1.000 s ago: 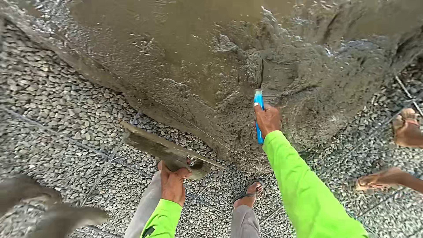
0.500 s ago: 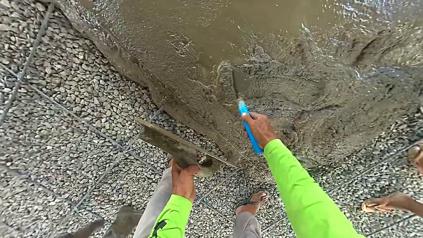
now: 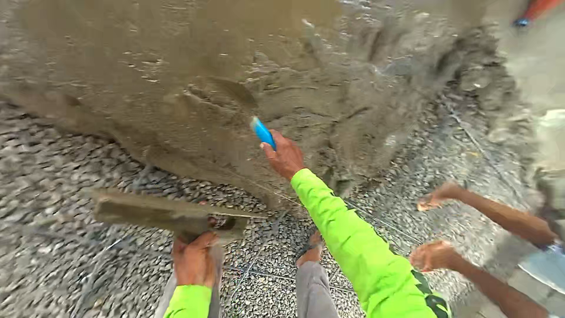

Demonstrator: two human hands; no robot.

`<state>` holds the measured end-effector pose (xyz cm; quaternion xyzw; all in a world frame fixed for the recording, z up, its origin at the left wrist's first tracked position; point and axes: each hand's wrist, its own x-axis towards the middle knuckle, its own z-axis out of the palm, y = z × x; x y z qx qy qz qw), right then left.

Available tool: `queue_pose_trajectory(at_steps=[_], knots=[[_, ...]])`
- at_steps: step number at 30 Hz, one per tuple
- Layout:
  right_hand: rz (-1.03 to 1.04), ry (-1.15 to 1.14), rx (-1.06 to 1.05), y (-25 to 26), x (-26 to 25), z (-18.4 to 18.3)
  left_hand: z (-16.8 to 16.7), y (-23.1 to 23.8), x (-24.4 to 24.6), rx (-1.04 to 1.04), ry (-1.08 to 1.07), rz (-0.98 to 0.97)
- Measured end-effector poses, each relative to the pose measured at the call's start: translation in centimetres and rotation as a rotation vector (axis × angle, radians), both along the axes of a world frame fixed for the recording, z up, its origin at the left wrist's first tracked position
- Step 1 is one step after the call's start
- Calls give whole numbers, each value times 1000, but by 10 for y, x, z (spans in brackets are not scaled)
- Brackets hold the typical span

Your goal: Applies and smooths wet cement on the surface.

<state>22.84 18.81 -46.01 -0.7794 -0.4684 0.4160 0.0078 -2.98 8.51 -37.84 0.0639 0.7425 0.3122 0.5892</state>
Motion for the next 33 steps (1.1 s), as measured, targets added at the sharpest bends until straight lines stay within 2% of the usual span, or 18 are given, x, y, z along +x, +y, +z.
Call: queue_pose_trajectory(at_steps=[7, 9, 11, 17, 24, 29, 33], knots=[[-608, -331, -75, -46, 179, -19, 1, -2, 8, -55, 40, -28], [-697, -390, -102, -50, 215, -28, 4, -4, 13, -57, 38, -42], [-713, -405, -134, -42, 226, -40, 4, -4, 14, -53, 50, -46], [-658, -234, -83, -5, 167, -57, 3, -3, 16, -70, 40, -41], [-375, -121, -64, 0, 65, -27, 4, 7, 8, -58, 18, 49], [-274, 29, -78, -5, -16, -6, 7, 16, -8, -90, 19, 124], [-201, 52, -109, 5, -57, 0, 2, 15, -20, -94, 11, 140]])
